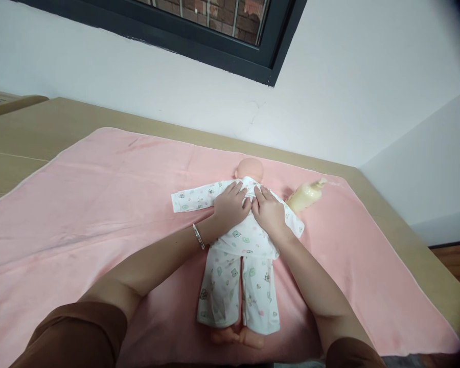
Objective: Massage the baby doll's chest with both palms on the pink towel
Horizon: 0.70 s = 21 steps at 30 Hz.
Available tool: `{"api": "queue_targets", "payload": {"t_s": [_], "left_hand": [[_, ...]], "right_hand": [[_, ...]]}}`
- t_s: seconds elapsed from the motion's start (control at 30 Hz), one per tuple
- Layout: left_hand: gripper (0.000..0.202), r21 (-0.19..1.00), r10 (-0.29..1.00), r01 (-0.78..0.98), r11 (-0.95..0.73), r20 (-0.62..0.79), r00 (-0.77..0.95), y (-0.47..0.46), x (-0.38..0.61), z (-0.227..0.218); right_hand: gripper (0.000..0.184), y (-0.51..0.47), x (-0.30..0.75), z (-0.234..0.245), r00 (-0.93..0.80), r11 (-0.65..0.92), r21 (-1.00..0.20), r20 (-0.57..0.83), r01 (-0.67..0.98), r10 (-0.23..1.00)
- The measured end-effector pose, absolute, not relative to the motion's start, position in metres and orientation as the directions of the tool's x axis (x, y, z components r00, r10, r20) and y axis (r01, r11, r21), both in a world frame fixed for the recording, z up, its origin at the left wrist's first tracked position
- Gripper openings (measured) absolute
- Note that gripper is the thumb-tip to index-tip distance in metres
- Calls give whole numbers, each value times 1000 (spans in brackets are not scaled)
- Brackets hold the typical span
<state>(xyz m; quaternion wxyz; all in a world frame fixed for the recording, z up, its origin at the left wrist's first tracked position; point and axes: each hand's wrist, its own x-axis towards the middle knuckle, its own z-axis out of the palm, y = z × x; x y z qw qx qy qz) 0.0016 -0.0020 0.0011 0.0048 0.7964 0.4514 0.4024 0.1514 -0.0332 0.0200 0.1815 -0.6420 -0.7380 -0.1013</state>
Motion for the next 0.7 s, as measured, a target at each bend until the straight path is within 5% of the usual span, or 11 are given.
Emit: {"api": "queue_targets", "payload": {"t_s": [0.27, 0.7], "left_hand": [[47, 360, 743, 714, -601, 582, 331, 10, 2, -1], [27, 390, 712, 725, -568, 674, 196, -1, 3, -4]], "right_hand": [[55, -21, 163, 21, -196, 248, -152, 295, 957, 935], [41, -38, 144, 22, 7, 68, -139, 479, 988, 878]]}}
